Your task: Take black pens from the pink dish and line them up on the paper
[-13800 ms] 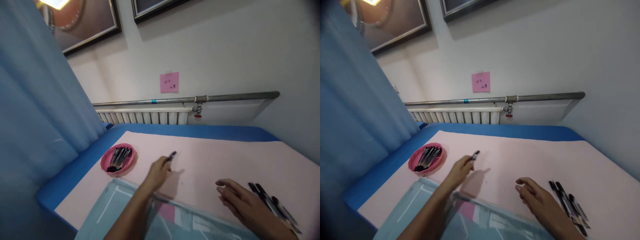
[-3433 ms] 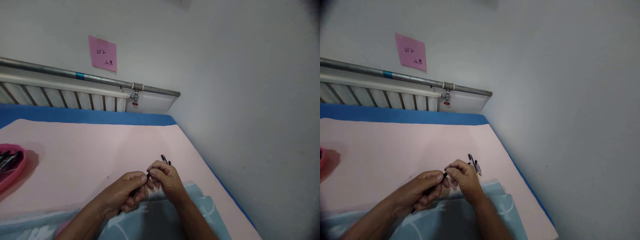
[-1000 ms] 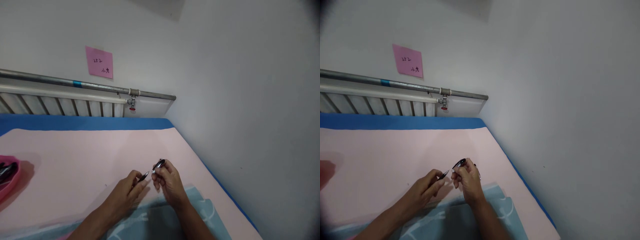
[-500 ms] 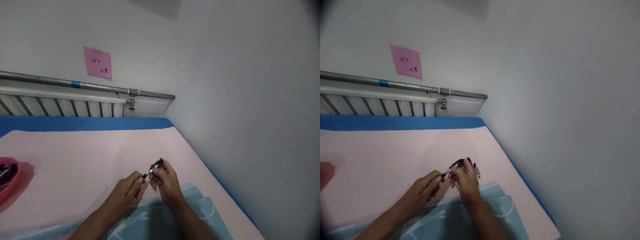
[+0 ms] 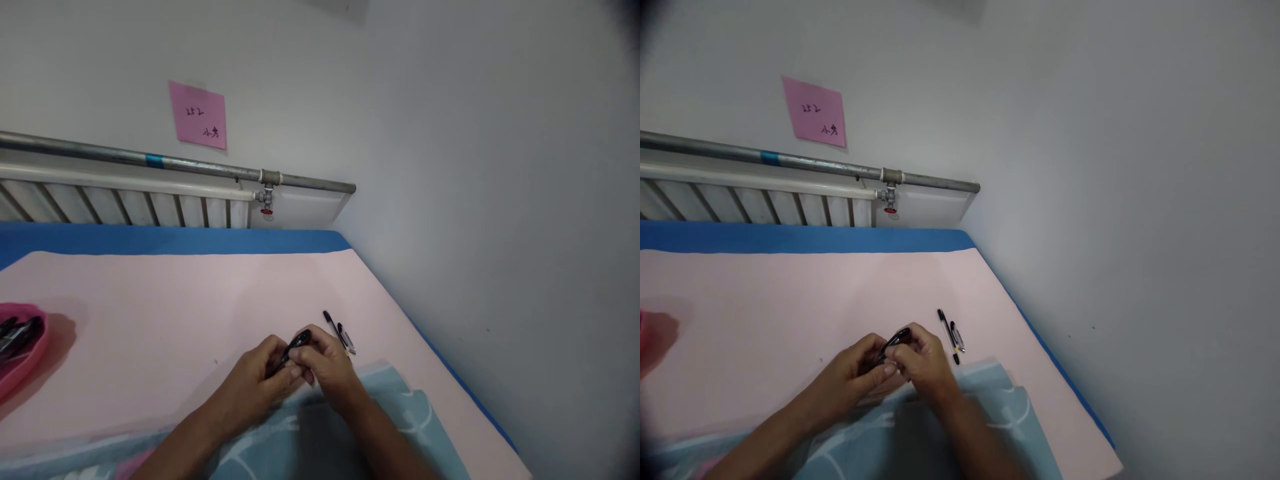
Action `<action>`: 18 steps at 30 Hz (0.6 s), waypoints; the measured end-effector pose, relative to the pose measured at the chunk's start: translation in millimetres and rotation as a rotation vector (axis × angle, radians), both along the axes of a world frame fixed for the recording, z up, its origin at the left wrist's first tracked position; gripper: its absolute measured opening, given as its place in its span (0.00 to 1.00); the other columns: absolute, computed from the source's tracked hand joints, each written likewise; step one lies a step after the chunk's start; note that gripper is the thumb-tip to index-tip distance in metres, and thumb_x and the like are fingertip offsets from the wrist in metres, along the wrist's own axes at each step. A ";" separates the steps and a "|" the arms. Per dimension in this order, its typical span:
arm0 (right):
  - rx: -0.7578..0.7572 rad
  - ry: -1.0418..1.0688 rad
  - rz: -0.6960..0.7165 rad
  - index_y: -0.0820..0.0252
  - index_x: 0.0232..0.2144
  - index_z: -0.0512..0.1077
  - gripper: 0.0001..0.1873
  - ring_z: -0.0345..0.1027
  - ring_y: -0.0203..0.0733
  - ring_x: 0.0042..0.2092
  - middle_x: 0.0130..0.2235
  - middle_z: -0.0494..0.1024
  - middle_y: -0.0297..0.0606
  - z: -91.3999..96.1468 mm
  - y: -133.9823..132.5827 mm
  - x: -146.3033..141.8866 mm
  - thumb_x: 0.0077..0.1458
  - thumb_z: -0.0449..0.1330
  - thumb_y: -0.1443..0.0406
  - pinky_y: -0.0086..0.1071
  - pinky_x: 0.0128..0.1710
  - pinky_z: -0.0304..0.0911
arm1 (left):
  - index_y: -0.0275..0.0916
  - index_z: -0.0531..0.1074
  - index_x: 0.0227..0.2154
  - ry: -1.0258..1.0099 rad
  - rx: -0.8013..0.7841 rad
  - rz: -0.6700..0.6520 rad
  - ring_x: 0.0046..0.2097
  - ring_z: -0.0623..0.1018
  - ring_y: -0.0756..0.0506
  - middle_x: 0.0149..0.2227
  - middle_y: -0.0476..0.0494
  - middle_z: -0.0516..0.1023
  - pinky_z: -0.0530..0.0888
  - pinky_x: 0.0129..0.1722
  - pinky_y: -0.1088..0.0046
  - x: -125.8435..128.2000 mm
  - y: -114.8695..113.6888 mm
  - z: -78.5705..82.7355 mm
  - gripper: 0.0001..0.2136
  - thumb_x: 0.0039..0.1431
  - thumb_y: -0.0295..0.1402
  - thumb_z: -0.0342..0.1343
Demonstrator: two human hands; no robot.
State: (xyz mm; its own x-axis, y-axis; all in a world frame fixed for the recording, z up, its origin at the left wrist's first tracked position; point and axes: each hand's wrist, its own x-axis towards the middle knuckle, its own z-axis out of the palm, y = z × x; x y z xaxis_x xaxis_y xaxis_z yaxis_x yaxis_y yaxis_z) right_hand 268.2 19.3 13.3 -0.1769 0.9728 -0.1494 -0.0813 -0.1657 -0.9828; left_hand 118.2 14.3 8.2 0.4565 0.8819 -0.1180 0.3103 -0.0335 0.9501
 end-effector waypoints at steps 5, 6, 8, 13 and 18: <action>-0.094 0.053 0.013 0.61 0.20 0.63 0.05 0.47 0.25 0.16 0.14 0.61 0.23 -1.2 0.4 -0.7 0.39 0.57 0.71 0.21 0.14 0.40 | 0.39 0.60 0.26 0.170 0.132 -0.008 0.23 0.60 0.52 0.20 0.55 0.61 0.55 0.23 0.77 1.7 -0.3 -4.9 0.10 0.58 0.39 0.42; -0.111 0.061 0.017 0.60 0.20 0.62 0.05 0.45 0.25 0.15 0.13 0.59 0.22 -1.8 0.5 -1.0 0.39 0.57 0.71 0.21 0.14 0.40 | 0.39 0.59 0.26 0.177 0.146 -0.018 0.23 0.61 0.52 0.20 0.55 0.62 0.55 0.23 0.77 1.9 -0.7 -5.9 0.10 0.58 0.38 0.41; -0.139 0.071 0.022 0.60 0.19 0.61 0.06 0.44 0.24 0.15 0.13 0.56 0.21 -3.6 1.2 -1.4 0.38 0.57 0.71 0.21 0.14 0.38 | 0.39 0.59 0.26 0.181 0.161 -0.023 0.23 0.61 0.52 0.20 0.54 0.63 0.56 0.23 0.77 2.4 -1.6 -7.7 0.11 0.59 0.38 0.39; -0.188 0.092 0.039 0.60 0.18 0.60 0.07 0.44 0.24 0.15 0.13 0.55 0.21 -9.1 4.3 -1.1 0.37 0.57 0.71 0.21 0.14 0.38 | 0.39 0.60 0.25 0.159 0.176 -0.021 0.23 0.62 0.52 0.20 0.53 0.64 0.57 0.24 0.77 1.9 -1.0 -11.3 0.11 0.59 0.37 0.39; -0.180 0.089 0.070 0.58 0.18 0.58 0.08 0.43 0.24 0.13 0.12 0.55 0.20 -7.1 5.2 -3.1 0.37 0.57 0.69 0.21 0.13 0.36 | 0.39 0.62 0.24 0.158 0.210 -0.013 0.23 0.63 0.52 0.22 0.51 0.66 0.57 0.23 0.77 2.5 3.4 -14.0 0.11 0.58 0.36 0.41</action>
